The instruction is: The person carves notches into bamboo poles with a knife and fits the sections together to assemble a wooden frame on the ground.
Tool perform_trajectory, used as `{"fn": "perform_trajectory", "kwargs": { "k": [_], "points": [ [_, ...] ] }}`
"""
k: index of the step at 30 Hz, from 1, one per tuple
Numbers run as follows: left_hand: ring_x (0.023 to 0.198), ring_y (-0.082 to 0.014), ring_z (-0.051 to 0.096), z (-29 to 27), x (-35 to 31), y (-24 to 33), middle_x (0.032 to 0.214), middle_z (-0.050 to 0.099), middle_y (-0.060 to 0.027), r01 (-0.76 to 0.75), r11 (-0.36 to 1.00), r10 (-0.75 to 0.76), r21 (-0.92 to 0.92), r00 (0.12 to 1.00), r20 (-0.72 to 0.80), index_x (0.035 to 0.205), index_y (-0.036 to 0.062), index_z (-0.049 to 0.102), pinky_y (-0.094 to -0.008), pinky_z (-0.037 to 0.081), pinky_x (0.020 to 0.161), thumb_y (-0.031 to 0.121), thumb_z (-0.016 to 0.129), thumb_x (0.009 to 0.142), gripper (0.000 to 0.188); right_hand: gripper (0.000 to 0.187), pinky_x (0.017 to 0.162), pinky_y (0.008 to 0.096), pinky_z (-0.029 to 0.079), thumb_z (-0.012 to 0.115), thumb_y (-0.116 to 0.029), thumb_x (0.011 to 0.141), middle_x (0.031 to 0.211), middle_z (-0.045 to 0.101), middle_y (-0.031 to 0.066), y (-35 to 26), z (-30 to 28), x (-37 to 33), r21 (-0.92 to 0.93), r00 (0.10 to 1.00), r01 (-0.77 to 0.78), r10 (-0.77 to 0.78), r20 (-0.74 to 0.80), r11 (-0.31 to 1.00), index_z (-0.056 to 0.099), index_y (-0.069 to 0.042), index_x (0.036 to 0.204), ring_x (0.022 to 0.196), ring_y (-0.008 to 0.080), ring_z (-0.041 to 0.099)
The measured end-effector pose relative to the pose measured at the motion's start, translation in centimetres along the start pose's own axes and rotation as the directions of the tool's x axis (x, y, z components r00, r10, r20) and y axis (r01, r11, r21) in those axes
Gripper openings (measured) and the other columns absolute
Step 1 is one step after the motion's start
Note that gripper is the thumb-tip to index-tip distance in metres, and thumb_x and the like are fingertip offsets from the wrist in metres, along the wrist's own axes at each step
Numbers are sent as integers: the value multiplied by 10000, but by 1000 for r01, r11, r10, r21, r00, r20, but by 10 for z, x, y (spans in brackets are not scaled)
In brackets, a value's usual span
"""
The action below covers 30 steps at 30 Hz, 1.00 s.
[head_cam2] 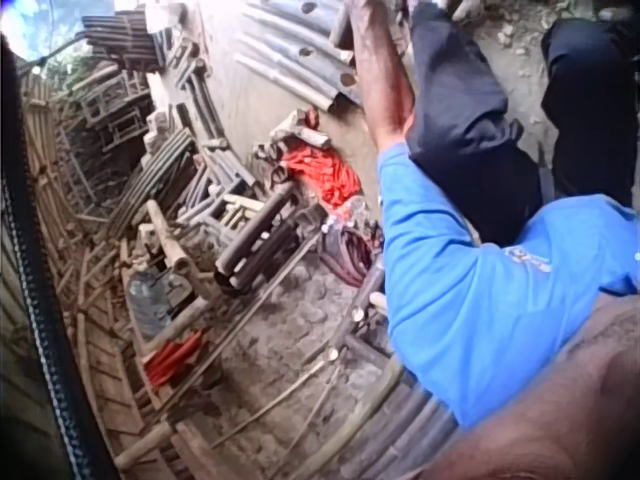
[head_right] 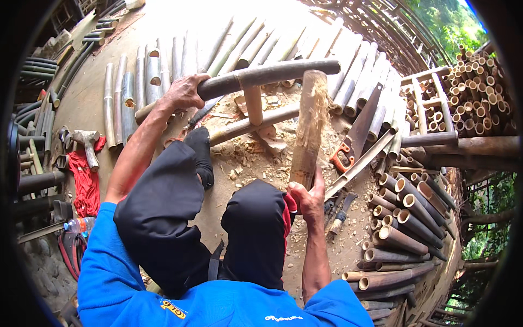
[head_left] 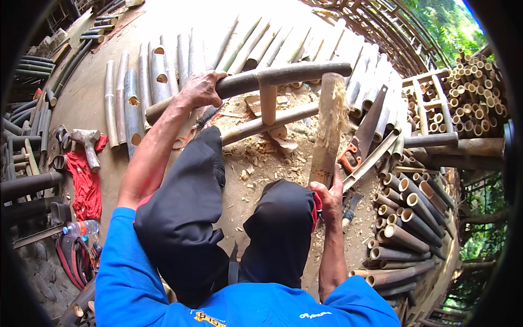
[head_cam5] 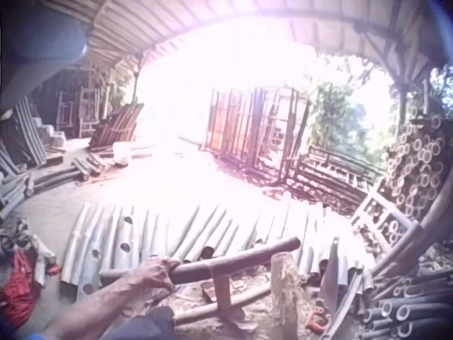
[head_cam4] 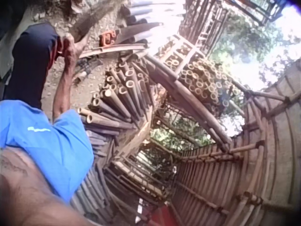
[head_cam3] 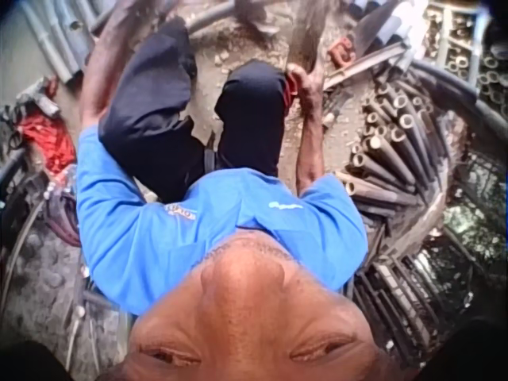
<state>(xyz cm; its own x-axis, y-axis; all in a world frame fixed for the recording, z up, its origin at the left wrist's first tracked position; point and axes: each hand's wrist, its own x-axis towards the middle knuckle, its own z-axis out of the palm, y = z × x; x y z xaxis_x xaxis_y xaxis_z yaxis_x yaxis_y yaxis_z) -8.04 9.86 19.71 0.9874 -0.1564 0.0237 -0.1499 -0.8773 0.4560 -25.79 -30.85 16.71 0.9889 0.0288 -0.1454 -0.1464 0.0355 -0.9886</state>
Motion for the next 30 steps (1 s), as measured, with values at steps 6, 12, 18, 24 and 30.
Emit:
{"fn": "perform_trajectory", "kwargs": {
  "k": [6,12,18,24,30],
  "points": [
    [962,-313,740,4,4,1,1042,757,-169,19,1000,-19,0,999,39,1306,113,664,-397,586,916,172,785,578,740,771,1039,383,476,746,-131,785,1283,605,165,-60,18,25,-311,961,269,-236,141,911,424,11,1471,1174,244,602],
    [1008,-343,728,18,-11,-2,1034,743,-193,14,999,-10,46,996,-93,1247,126,674,-436,585,903,112,751,609,643,925,1084,455,477,718,-163,809,1394,567,298,-132,61,66,-495,841,540,-459,286,681,261,-27,1602,1268,395,600],
    [1067,-371,694,20,2,-1,1071,722,-194,-24,997,28,68,998,-57,1212,89,648,-458,551,933,154,755,637,588,684,789,501,594,633,-241,879,1073,680,293,-155,97,169,-936,941,336,9,337,-103,396,30,1461,907,386,716],
    [1150,-355,667,30,20,26,1178,688,-221,-81,991,74,109,995,62,1250,39,553,-462,532,990,302,817,680,681,812,691,384,578,685,-232,765,1012,720,207,-221,118,174,-908,925,313,128,358,278,416,62,1472,829,264,710],
    [1183,-329,675,27,87,66,1225,706,-228,13,986,21,-166,979,205,1260,4,666,-434,529,1002,510,850,714,767,916,853,409,579,649,-271,777,1230,682,276,-220,132,160,-871,925,369,-34,379,324,324,4,1587,991,359,719]
  ]
}}
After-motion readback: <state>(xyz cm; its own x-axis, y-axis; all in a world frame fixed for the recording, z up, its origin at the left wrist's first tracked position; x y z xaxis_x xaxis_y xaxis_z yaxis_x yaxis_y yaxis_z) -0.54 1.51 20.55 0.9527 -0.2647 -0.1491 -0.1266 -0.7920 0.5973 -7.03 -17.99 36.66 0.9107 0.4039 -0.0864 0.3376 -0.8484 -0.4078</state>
